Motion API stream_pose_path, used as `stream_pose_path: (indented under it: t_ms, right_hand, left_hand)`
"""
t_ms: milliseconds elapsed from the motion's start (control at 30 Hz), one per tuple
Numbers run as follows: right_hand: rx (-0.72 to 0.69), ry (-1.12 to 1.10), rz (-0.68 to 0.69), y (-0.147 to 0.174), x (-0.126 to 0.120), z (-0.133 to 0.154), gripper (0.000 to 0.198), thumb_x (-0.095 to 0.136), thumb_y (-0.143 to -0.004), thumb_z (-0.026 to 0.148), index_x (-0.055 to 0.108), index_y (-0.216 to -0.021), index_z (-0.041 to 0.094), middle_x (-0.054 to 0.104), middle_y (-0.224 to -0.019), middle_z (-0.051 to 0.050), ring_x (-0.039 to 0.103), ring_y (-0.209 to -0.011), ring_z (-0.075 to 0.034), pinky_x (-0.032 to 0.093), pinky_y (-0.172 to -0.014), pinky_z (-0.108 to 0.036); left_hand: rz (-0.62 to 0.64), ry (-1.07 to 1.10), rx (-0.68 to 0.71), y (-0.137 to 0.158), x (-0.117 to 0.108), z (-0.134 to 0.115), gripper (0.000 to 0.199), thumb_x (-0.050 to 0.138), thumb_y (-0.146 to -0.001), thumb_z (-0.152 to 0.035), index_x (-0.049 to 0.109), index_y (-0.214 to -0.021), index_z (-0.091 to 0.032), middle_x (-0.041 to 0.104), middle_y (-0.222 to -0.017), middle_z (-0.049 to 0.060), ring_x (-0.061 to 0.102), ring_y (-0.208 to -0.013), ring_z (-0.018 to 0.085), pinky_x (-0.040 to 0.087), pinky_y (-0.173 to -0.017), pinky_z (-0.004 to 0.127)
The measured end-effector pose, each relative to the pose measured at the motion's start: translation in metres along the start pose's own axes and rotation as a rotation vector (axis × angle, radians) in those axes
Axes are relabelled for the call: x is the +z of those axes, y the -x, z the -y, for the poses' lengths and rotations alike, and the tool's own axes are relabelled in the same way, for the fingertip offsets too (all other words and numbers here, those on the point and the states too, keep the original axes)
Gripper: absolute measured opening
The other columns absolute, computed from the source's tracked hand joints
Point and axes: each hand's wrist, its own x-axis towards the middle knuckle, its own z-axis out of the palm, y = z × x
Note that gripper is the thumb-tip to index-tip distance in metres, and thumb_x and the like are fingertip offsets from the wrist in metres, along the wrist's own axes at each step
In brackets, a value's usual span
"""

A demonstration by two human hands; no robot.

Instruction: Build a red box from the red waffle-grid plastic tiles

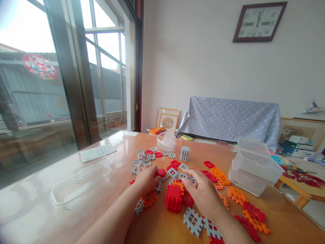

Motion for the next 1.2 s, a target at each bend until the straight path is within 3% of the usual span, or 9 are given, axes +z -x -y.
stream_pose_path:
  t_ms: [267, 400, 567, 667, 767, 967, 1200]
  right_hand:
    - [-0.023, -0.002, -0.051, 0.0, 0.0, -0.001, 0.041, 0.055, -0.093, 0.052, 0.066, -0.125, 0.029, 0.072, -0.119, -0.004, 0.066, -0.087, -0.022, 0.056, -0.085, -0.038]
    - [-0.073, -0.014, -0.06, 0.004, -0.002, 0.009, 0.04, 0.056, -0.094, 0.047, 0.064, -0.13, 0.03, 0.067, -0.131, -0.004, 0.066, -0.099, -0.022, 0.054, -0.094, -0.039]
    - [-0.199, 0.035, -0.025, 0.007, -0.004, 0.016, 0.052, 0.059, -0.093, 0.041, 0.053, -0.143, 0.031, 0.054, -0.149, -0.005, 0.051, -0.135, -0.027, 0.049, -0.108, -0.043]
    - [-0.266, 0.074, -0.001, 0.008, -0.003, 0.014, 0.057, 0.059, -0.093, 0.037, 0.048, -0.148, 0.031, 0.049, -0.154, -0.005, 0.042, -0.144, -0.026, 0.036, -0.121, -0.048]
    - [-0.261, 0.077, 0.026, 0.008, -0.004, 0.012, 0.057, 0.06, -0.093, 0.036, 0.049, -0.148, 0.032, 0.047, -0.155, -0.004, 0.04, -0.145, -0.026, 0.032, -0.123, -0.049]
    - [-0.204, 0.055, 0.049, 0.008, -0.007, 0.016, 0.048, 0.066, -0.088, 0.033, 0.061, -0.135, 0.028, 0.062, -0.139, -0.007, 0.054, -0.131, -0.028, 0.044, -0.113, -0.048]
    - [-0.172, 0.042, 0.141, 0.012, -0.006, 0.02, 0.049, 0.073, -0.081, 0.032, 0.064, -0.13, 0.03, 0.065, -0.132, -0.007, 0.058, -0.124, -0.028, 0.045, -0.109, -0.046]
  left_hand:
    - [-0.188, 0.165, -0.028, -0.004, -0.004, -0.001, 0.032, 0.065, -0.074, -0.027, 0.058, -0.105, -0.023, 0.07, -0.108, 0.01, 0.06, -0.111, 0.033, 0.022, -0.113, 0.064]
    - [-0.267, 0.414, 0.186, 0.003, -0.017, -0.013, 0.039, 0.062, -0.078, -0.023, 0.052, -0.116, -0.023, 0.066, -0.118, 0.008, 0.06, -0.113, 0.026, 0.04, -0.105, 0.043]
    - [-0.246, 0.573, 0.395, 0.022, -0.034, -0.034, 0.042, 0.061, -0.078, -0.017, 0.053, -0.118, -0.023, 0.064, -0.119, 0.007, 0.06, -0.111, 0.022, 0.046, -0.099, 0.035]
    - [-0.178, 0.627, 0.466, 0.032, -0.044, -0.046, 0.039, 0.058, -0.078, -0.014, 0.056, -0.116, -0.022, 0.065, -0.116, 0.007, 0.06, -0.11, 0.023, 0.047, -0.098, 0.035]
    - [-0.137, 0.68, 0.495, 0.038, -0.05, -0.053, 0.043, 0.058, -0.076, -0.012, 0.056, -0.118, -0.023, 0.066, -0.117, 0.007, 0.06, -0.109, 0.023, 0.048, -0.098, 0.035]
    - [-0.048, 0.779, 0.455, 0.043, -0.052, -0.055, 0.044, 0.065, -0.078, -0.019, 0.057, -0.122, -0.024, 0.066, -0.121, 0.007, 0.06, -0.113, 0.024, 0.048, -0.1, 0.037]
    - [-0.11, 0.981, 0.178, 0.023, -0.037, -0.043, 0.026, 0.052, -0.094, -0.032, 0.059, -0.116, -0.021, 0.066, -0.12, 0.008, 0.061, -0.114, 0.023, 0.049, -0.099, 0.036]
